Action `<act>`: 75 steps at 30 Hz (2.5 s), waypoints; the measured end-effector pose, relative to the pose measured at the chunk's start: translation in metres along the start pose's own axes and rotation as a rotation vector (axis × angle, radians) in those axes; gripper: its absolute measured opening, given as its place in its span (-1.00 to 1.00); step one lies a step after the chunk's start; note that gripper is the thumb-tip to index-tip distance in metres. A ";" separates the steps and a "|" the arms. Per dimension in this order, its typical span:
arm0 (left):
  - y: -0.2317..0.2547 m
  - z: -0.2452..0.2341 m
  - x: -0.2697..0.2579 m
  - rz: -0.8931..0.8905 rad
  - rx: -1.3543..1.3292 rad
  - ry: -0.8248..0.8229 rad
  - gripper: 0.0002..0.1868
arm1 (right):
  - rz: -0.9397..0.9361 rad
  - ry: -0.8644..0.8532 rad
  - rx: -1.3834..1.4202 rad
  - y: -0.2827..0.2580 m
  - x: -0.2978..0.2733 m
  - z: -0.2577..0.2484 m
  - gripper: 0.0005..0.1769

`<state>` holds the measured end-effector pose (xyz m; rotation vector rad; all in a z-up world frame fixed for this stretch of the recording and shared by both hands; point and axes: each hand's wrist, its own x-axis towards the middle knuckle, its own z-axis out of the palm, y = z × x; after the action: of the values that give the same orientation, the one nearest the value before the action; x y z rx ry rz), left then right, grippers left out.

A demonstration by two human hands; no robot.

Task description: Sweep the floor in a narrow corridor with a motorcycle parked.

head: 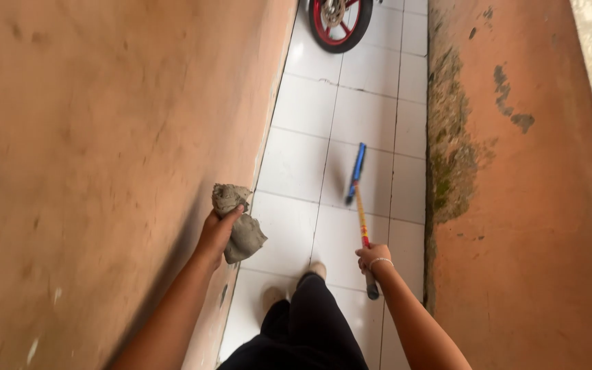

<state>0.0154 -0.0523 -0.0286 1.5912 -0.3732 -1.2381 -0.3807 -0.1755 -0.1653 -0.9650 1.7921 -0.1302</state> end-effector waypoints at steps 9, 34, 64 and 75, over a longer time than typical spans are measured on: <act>0.084 0.060 0.134 -0.047 0.122 -0.044 -0.40 | 0.114 -0.475 0.096 -0.066 0.078 0.090 -0.70; 0.201 0.113 0.411 0.027 0.292 0.023 -0.40 | 0.326 -0.449 -0.069 -0.379 0.275 0.031 -0.60; 0.398 0.276 0.689 -0.012 0.184 -0.151 -0.32 | 0.197 -0.359 -0.376 -0.605 0.470 -0.020 -0.66; 0.408 0.306 0.792 -0.057 0.043 -0.016 -0.32 | 0.379 -0.386 0.058 -0.699 0.590 -0.013 -0.74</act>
<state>0.2229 -0.9703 -0.0745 1.6390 -0.3689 -1.2940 -0.0840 -1.0372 -0.2442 -0.5499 1.5675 0.2279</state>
